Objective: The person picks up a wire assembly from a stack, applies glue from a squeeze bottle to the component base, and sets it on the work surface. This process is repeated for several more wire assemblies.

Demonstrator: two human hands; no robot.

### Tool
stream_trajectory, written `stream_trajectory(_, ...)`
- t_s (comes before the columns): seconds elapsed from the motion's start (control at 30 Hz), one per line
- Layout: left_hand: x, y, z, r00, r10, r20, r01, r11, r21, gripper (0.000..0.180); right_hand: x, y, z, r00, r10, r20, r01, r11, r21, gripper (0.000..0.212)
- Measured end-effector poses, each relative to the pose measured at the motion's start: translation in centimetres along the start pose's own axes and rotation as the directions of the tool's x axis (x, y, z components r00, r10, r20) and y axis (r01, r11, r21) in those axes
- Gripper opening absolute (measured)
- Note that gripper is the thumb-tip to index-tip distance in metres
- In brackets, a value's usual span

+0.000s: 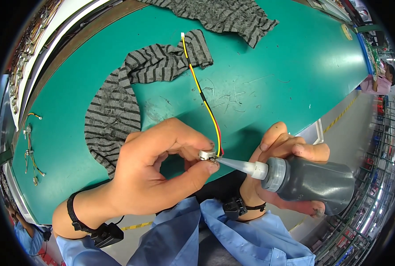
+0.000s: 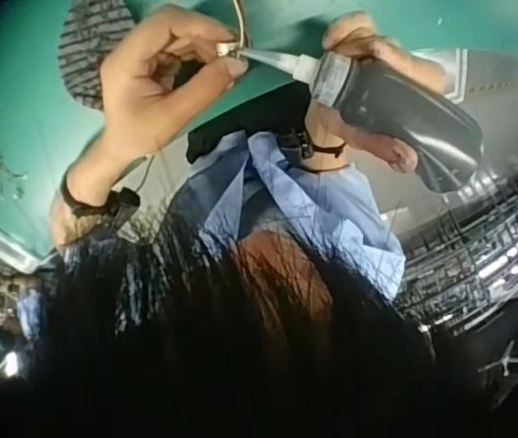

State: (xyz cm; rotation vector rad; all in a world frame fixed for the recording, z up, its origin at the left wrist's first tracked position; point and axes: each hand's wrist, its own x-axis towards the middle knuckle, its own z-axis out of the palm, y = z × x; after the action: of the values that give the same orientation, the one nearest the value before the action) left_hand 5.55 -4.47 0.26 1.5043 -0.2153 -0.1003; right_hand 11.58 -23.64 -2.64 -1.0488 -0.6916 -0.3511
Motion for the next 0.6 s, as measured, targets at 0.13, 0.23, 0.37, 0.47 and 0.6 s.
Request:
stream_trajectory(0.13,-0.02,-0.02,-0.08,1.0,-0.006,0.006,0.006,1.0,0.004,0.029,-0.05,-0.14,-0.35,1.0,-0.007,0.005,0.006,1.0,0.008,0.081)
stream_trajectory(0.23,-0.03,0.04,-0.12,1.0,-0.011,0.015,0.011,1.0,0.004,0.029,-0.01,-0.13,-0.38,1.0,-0.009,0.013,0.009,1.0,0.022,0.079)
stream_trajectory(0.37,-0.11,0.13,-0.05,0.999,-0.032,0.002,0.032,0.999,-0.005,0.028,0.06,-0.1,-0.4,1.0,-0.014,0.018,0.013,0.999,0.036,0.079)
stream_trajectory(0.47,-0.11,0.14,-0.08,1.0,-0.026,0.016,0.026,1.0,0.008,0.027,0.14,-0.1,-0.32,0.999,-0.017,0.03,0.016,0.999,0.041,0.079)
stream_trajectory(0.6,-0.12,0.33,0.09,0.998,-0.064,0.011,0.064,0.998,-0.021,0.027,0.1,0.1,0.3,0.998,-0.027,-0.057,0.025,0.999,-0.042,0.077)
